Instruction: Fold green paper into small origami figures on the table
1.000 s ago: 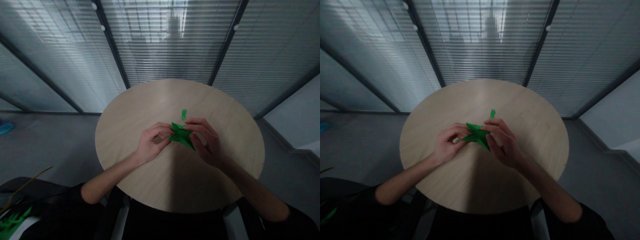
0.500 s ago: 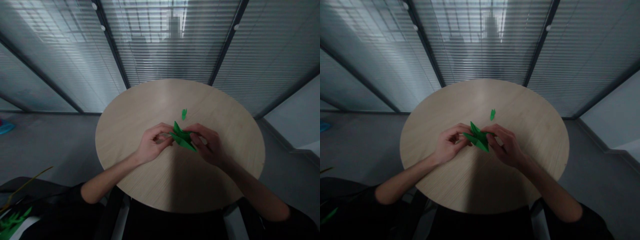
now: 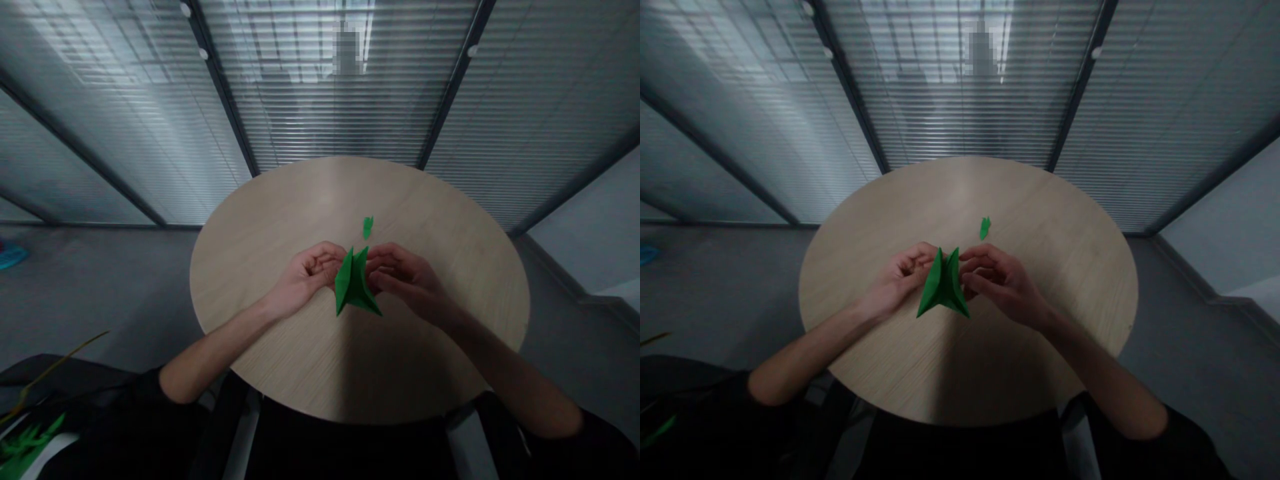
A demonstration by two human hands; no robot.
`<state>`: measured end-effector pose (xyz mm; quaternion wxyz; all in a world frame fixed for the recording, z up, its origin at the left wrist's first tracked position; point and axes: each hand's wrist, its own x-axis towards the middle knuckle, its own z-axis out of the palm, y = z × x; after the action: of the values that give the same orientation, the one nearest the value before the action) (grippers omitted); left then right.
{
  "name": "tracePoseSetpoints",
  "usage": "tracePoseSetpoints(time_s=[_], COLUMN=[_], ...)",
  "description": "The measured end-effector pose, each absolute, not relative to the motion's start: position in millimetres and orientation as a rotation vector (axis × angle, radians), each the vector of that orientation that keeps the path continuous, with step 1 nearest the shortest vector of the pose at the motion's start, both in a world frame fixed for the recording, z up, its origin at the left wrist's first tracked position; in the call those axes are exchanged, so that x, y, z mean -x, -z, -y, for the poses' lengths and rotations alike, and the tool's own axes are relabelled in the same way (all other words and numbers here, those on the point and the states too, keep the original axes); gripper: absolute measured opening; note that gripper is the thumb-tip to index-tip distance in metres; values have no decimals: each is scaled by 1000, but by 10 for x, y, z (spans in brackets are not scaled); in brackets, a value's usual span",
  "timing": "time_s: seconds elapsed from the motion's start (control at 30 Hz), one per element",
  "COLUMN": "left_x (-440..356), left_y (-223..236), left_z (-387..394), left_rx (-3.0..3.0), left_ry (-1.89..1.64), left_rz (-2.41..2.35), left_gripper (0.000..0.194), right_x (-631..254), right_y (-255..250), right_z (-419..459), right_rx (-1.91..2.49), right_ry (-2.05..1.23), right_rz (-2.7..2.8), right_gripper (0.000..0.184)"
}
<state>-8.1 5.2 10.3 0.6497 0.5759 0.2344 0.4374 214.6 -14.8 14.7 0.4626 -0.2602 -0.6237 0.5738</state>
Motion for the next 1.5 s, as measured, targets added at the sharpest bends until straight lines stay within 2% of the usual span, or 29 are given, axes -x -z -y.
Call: tracePoseSetpoints(time_s=[0.13, 0.37, 0.57, 0.97, 1.23, 1.43, 1.5], left_x=[57, 21, 37, 20, 23, 31, 32], left_y=[-97, -111, -135, -115, -102, -95, -88], left_z=[-33, -9, -30, -23, -23, -48, -56], left_rx=[-1192, -1066, -990, -1019, -1059, -1179, -1215], left_ry=[-924, -857, -811, -773, -838, -1037, -1075], left_rz=[-517, -511, -526, -519, -487, -524, -522], left_gripper=[26, 23, 22, 27, 21, 19, 20], right_x=[-2105, -2071, -2077, -2045, -2043, -2093, -2112], right_y=[-136, -114, -133, -97, -84, -51, -51], right_z=[159, 211, 239, 232, 264, 288, 286], right_rx=[632, 688, 634, 746, 750, 763, 746], right_ry=[-1499, -1402, -1345, -1294, -1113, -828, -713], right_rz=[1517, 1549, 1581, 1591, 1593, 1657, 1765], right_gripper=[28, 30, 40, 31, 38, 17, 18])
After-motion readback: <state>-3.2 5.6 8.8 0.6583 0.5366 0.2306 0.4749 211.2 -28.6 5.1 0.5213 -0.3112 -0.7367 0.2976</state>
